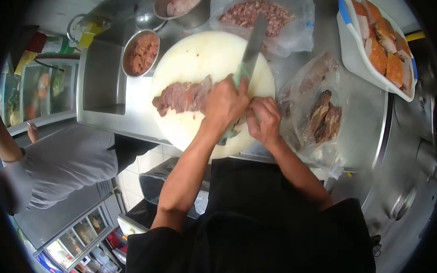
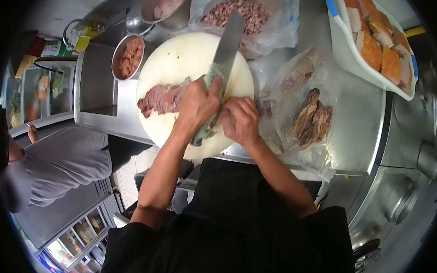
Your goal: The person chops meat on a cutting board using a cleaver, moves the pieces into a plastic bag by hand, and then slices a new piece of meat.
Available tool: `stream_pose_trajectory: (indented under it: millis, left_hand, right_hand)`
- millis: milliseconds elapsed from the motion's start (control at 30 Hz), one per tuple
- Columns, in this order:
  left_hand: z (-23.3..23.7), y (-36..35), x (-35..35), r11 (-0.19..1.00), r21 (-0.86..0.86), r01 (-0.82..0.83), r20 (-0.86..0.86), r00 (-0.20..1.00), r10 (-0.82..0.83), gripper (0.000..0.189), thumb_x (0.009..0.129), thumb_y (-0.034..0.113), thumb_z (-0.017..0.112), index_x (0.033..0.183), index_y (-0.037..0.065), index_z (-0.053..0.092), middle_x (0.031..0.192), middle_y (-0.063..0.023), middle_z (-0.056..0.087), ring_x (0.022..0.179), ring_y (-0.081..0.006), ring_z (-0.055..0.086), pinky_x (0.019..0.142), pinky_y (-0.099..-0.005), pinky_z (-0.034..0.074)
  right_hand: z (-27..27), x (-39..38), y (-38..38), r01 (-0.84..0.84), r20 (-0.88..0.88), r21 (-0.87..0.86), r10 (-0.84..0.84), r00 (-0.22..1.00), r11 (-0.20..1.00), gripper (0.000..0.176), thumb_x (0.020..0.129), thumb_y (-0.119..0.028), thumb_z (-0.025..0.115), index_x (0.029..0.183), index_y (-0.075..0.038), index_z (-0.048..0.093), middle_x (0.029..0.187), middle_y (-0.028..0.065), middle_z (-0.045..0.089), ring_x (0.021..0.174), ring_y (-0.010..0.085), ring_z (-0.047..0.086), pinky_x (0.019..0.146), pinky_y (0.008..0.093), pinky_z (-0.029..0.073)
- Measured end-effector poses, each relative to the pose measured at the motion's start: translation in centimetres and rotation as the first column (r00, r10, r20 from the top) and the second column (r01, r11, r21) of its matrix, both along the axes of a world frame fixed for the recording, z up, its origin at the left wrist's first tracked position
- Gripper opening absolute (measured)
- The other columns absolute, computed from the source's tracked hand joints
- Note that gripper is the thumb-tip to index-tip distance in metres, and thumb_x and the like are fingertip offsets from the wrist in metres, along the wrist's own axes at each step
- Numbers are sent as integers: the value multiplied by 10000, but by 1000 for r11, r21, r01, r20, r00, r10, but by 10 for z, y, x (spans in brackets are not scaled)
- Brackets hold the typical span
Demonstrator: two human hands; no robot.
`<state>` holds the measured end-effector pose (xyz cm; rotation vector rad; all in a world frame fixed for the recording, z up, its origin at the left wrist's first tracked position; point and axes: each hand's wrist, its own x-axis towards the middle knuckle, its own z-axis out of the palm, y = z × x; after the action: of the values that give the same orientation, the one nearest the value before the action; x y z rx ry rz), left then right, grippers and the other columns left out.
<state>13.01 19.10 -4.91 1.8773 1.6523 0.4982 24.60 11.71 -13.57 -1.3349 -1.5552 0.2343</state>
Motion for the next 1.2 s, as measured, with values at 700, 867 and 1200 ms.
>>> stream_pose_trajectory:
  millis: [700,867,1200]
  left_hand:
    - [37,-99,-38,975,-221,9,-162,986,-46,306,970,269,623,983,-36,622,598,-313,600,582,-513,623,554,-556,506]
    - [37,-99,-37,968,-251,2,-198,979,-54,307,970,272,621,974,-34,623,607,-315,603,595,-516,626,560,-557,509]
    - [24,-94,-28,975,-219,21,-218,973,-70,304,965,271,627,961,-33,632,595,-317,593,588,-515,627,552,-565,511]
  right_hand:
    - [5,-3,-1,25,-105,-7,-26,994,1000,165,683,32,662,831,-38,641,856,111,658,763,306,625,711,383,519]
    - [3,-2,0,27,-93,-11,-28,995,1000,168,681,37,663,830,-37,644,856,109,661,751,302,620,699,379,518]
    - [6,-2,-1,18,-81,-20,-19,997,1000,185,663,51,665,828,-30,644,846,112,663,744,307,613,696,381,512]
